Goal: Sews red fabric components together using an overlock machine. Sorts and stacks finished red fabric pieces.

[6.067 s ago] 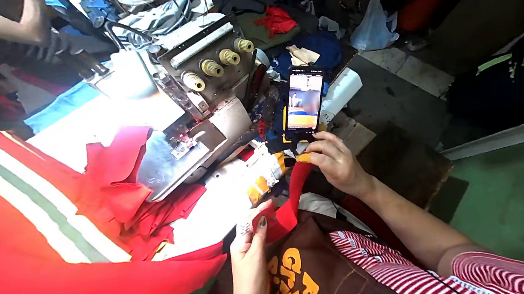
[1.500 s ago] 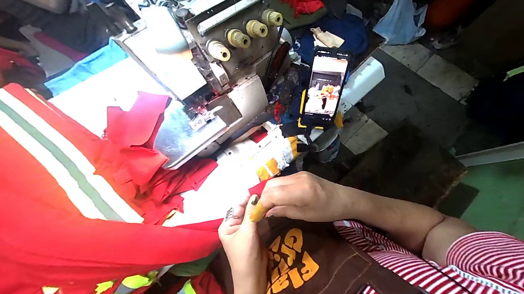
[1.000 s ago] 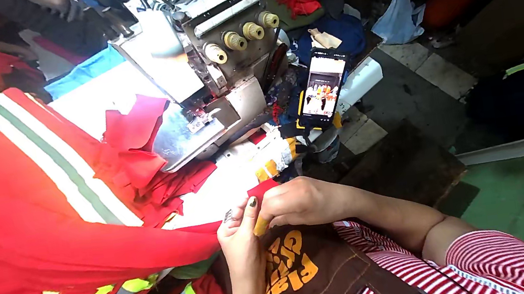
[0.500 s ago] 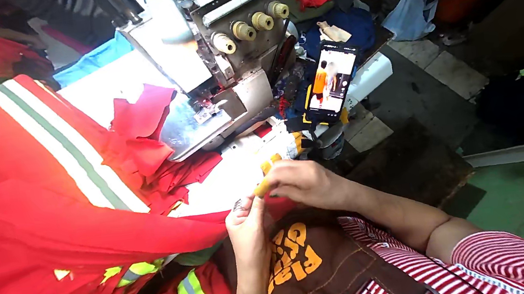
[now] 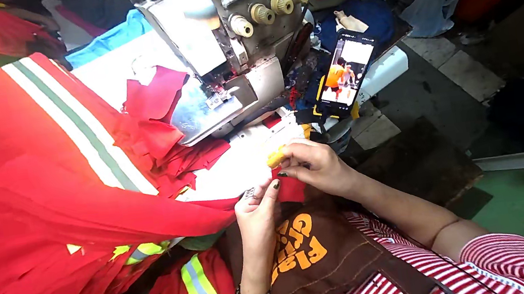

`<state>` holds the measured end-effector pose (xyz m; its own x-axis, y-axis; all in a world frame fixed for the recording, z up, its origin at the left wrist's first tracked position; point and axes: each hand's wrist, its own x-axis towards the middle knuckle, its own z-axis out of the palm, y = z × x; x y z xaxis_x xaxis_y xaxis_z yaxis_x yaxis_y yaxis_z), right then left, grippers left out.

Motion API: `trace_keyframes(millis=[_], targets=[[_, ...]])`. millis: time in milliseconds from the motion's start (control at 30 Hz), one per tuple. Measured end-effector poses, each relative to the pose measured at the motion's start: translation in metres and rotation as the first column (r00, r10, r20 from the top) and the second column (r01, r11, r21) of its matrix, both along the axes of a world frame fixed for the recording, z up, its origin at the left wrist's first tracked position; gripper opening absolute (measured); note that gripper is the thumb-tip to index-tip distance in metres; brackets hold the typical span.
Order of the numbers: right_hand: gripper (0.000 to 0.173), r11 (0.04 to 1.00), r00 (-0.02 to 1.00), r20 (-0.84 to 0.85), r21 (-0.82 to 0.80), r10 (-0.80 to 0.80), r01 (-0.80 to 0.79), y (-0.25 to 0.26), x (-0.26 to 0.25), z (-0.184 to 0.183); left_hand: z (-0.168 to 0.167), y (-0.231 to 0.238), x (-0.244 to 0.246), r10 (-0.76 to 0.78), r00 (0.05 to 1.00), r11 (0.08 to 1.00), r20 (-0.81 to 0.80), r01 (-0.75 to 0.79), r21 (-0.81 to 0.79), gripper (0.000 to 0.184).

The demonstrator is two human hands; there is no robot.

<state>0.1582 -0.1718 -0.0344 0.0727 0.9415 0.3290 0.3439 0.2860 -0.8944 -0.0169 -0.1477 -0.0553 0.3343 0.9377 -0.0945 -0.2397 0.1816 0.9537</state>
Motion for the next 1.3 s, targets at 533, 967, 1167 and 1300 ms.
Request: trace_keyframes(millis=[533,967,1167,1300], targets=[[0.042,0.984,0.845,-0.534,-0.164,-0.028,-0.071,0.104,-0.022,0.007,0.073,0.166,-0.015,0.231,0.731,0.638,-0.643,0.385,0.667,0.011],[0.041,0.981,0.834,-0.527,-0.175,-0.164,0.083,0.098,0.002,-0.003,0.012,0.114,0.034,0.775,0.409,0.377,-0.483,0.314,0.871,0.032],[0.041,0.982,0.83,-0.527,-0.145,-0.181,0.122,0.1,0.003,-0.001,0.017,0.12,0.028,0.768,0.452,0.345,-0.454,0.306,0.888,0.023],[0.036,0.981,0.844,-0.506,-0.165,-0.176,0.106,0.092,0.0,-0.001,0.023,0.115,0.028,0.729,0.402,0.429,-0.554,0.362,0.828,0.035]])
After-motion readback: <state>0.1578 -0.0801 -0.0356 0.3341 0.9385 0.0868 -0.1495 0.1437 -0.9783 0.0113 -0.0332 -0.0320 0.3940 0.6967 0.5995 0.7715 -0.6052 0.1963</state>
